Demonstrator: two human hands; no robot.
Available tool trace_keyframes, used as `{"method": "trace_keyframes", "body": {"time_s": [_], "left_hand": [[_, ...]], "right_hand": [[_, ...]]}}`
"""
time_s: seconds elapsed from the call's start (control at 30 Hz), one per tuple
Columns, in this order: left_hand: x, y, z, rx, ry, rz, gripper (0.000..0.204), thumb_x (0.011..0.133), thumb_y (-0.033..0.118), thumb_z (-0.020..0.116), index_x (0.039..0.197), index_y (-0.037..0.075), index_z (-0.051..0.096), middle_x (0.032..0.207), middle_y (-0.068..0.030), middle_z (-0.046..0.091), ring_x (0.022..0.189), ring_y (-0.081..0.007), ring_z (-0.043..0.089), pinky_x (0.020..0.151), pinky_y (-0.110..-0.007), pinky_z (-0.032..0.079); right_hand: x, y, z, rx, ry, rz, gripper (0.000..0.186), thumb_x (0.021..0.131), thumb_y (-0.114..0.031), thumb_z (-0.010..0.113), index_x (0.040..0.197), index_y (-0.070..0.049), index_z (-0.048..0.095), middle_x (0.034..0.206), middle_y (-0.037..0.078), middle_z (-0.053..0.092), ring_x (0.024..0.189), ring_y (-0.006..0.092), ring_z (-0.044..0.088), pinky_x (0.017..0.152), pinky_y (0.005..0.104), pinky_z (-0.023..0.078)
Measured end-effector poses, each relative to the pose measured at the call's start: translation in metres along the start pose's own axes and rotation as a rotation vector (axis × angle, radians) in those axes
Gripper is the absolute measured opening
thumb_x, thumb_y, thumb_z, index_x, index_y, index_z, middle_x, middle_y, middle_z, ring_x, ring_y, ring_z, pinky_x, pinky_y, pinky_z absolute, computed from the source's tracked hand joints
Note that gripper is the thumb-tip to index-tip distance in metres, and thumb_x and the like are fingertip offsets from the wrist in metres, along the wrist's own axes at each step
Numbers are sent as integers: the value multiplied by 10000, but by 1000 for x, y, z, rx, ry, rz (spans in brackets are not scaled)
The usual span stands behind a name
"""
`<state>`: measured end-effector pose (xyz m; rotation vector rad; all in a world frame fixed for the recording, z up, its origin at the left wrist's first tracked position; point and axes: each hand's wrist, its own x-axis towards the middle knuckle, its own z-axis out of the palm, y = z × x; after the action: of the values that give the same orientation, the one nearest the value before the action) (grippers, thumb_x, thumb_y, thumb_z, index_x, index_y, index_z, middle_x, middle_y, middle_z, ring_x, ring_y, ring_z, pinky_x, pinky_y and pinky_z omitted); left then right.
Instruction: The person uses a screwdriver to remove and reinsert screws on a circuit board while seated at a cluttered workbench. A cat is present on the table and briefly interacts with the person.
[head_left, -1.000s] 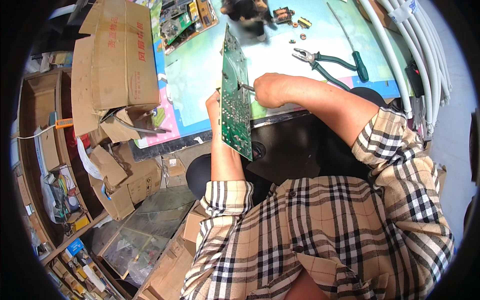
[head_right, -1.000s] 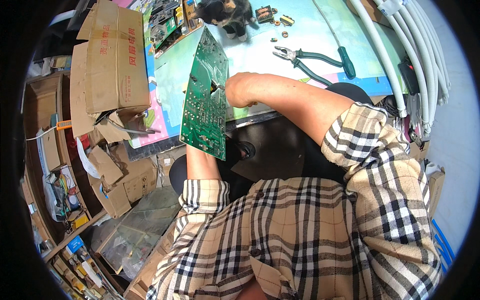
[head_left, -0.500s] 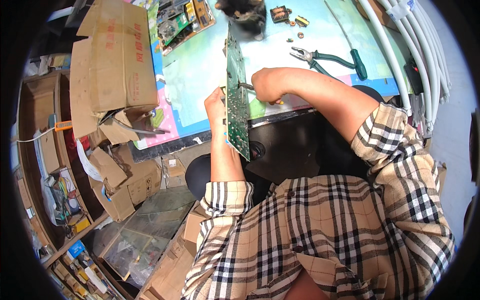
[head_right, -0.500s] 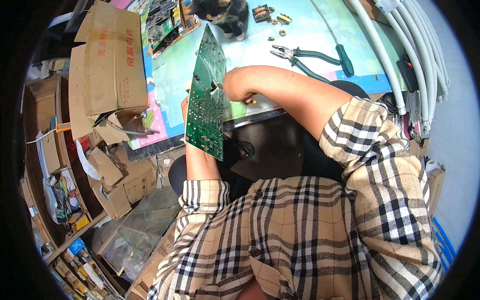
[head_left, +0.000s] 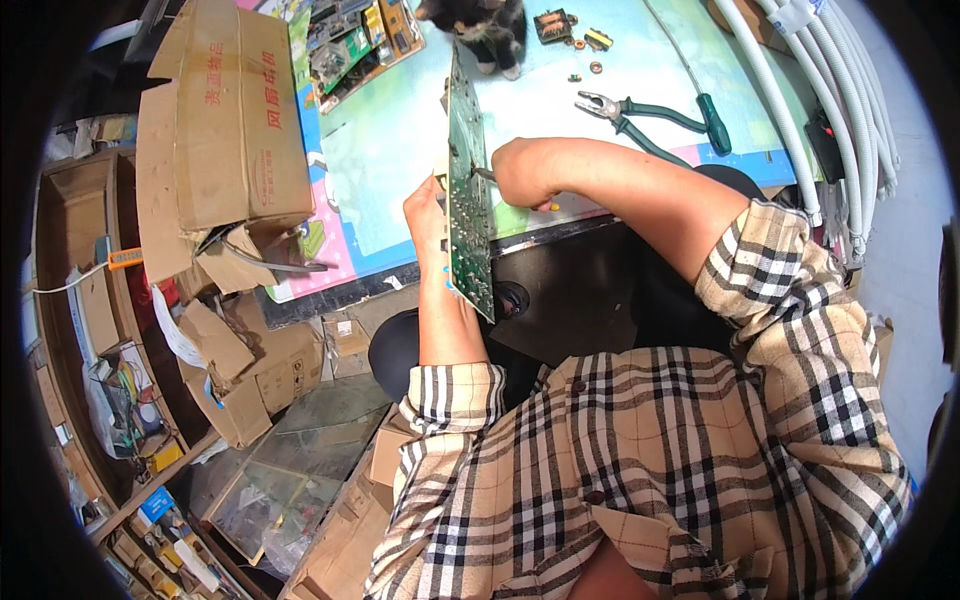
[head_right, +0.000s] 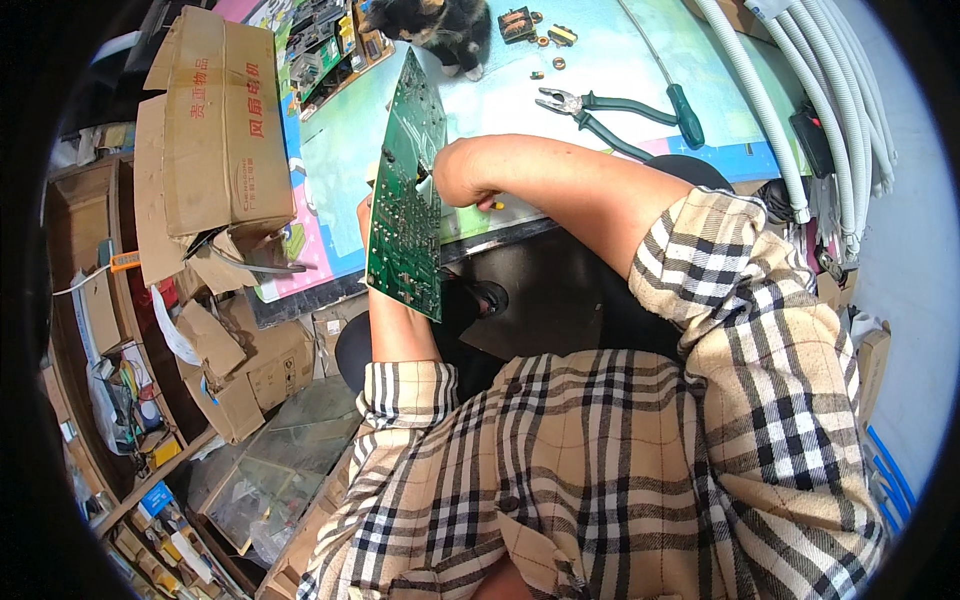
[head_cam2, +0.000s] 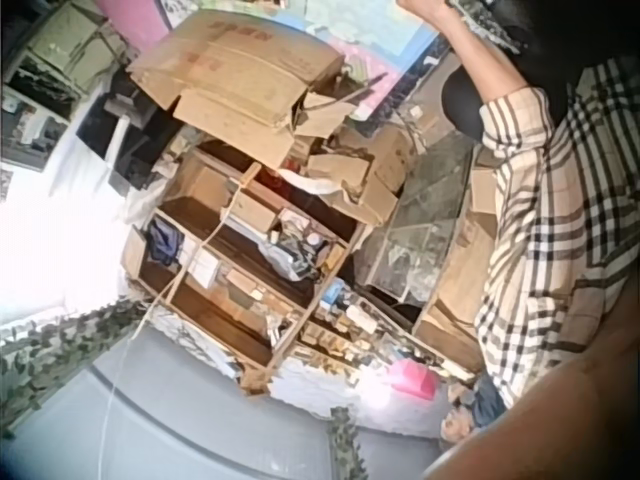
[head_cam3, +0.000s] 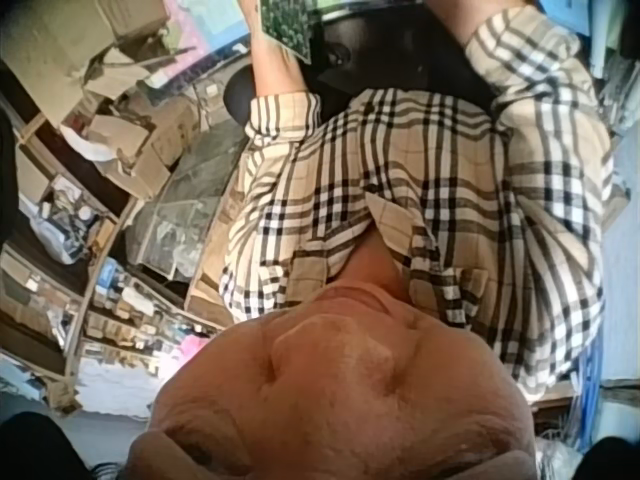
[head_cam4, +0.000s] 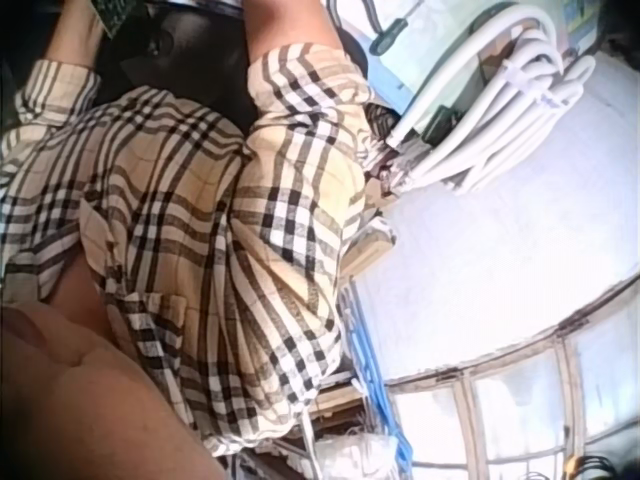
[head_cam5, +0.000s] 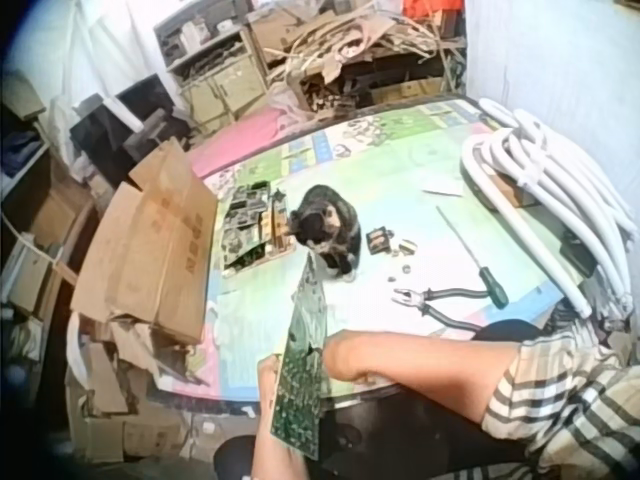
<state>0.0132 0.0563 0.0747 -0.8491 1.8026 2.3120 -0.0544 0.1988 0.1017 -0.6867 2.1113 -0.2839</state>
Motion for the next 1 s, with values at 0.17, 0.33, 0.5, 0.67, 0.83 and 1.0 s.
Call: {"method": "trace_keyframes", "body": {"time_s": [0.17, 0.33, 0.5, 0.67, 0.83, 1.0], "left_hand": [[14, -8, -10, 56, 11, -5, 294, 950, 248, 635, 942, -34, 720, 692, -8, 641, 547, -66, 531, 477, -231, 405], [2, -2, -1, 22, -20, 3, 274, 948, 238, 629, 881, -16, 706, 679, -10, 625, 541, -76, 535, 462, -234, 393], [-5, 4, 4, -74, 11, -36, 189, 912, 156, 628, 819, -1, 679, 663, -16, 612, 530, -98, 553, 446, -236, 398], [-4, -1, 2, -153, 18, -14, 111, 863, 55, 596, 851, -17, 680, 672, -36, 619, 527, -112, 564, 446, -249, 409], [-1, -6, 0, -126, 7, -15, 113, 855, 47, 594, 864, -25, 680, 671, -35, 617, 502, -113, 552, 442, -249, 405], [-3, -6, -3, -111, 8, 2, 98, 851, 29, 589, 865, -18, 674, 676, -39, 616, 504, -111, 551, 440, -256, 404]], "right_hand": [[-4, 0, -5, 190, -56, 62, 160, 685, -12, 585, 568, 0, 693, 625, 170, 665, 594, 276, 659, 581, 401, 507], [-2, 0, -3, -41, -22, -33, 143, 702, -1, 580, 702, 42, 716, 677, 192, 681, 661, 308, 684, 626, 415, 522], [-5, -7, 5, 108, 51, 68, 162, 710, 21, 574, 780, 78, 709, 727, 219, 689, 714, 330, 701, 676, 415, 545], [5, -1, 7, -102, 50, -53, 151, 753, -3, 588, 780, 32, 733, 712, 156, 700, 675, 284, 702, 667, 400, 558], [9, 0, 26, -34, 245, -7, 176, 802, -50, 582, 840, 14, 742, 736, 145, 711, 652, 302, 699, 688, 424, 570], [-5, -9, 9, 167, 132, 76, 231, 774, -7, 563, 945, 45, 710, 895, 220, 705, 835, 347, 698, 750, 427, 557]]}}
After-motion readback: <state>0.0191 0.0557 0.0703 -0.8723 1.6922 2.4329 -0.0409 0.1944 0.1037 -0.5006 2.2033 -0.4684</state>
